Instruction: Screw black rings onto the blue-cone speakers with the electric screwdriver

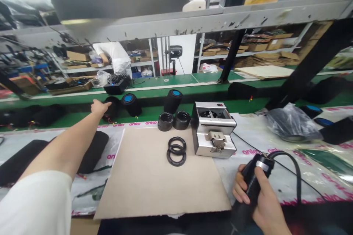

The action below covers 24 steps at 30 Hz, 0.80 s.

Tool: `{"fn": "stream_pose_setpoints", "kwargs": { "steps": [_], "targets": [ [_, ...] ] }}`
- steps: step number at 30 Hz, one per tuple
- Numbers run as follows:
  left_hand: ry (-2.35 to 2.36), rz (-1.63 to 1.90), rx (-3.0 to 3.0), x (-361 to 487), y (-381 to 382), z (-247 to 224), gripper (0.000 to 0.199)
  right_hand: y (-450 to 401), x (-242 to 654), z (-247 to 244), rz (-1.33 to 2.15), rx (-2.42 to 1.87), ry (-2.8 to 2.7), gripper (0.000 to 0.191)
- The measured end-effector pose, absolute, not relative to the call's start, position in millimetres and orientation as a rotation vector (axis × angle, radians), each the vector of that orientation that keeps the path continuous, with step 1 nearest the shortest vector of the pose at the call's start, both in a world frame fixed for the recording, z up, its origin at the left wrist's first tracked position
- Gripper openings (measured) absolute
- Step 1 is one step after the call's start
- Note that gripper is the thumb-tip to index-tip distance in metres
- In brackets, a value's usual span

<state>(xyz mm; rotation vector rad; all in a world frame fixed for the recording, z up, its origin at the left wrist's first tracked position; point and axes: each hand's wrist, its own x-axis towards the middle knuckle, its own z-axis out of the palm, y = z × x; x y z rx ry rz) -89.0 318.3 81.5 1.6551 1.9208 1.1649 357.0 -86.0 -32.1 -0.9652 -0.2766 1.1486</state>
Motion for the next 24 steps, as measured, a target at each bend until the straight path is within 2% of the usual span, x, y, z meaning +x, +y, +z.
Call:
{"fn": "stream_pose_setpoints", "kwargs": {
  "steps": [4,7,9,11,13,18,24],
  "targets": [
    [1.896,1.407,1.608,-89,341,80,0.042,-85,359,-31,1.157,-0.988,-0.282,0.045],
    [1.669,1.367,1.712,-79,344,72,0.047,-81,362,-33,1.172,-1.011,-0.280,0.047],
    [1.512,1.261,1.787,-69,341,62,0.071,-79,364,-35,1.174,-1.026,-0.275,0.051],
    [1.416,1.198,1.834,-57,335,52,0.107,-77,365,-35,1.163,-1.037,-0.273,0.053],
    [1.388,1.215,1.848,-47,329,46,0.126,-76,364,-34,1.149,-1.042,-0.280,0.055],
    [1.409,1.369,1.809,-34,299,61,0.122,-78,359,-26,1.128,-1.059,-0.340,0.056],
    [1.267,1.367,1.849,-42,203,96,0.121,-80,336,15,1.094,-1.107,-0.526,0.039]
  ]
}}
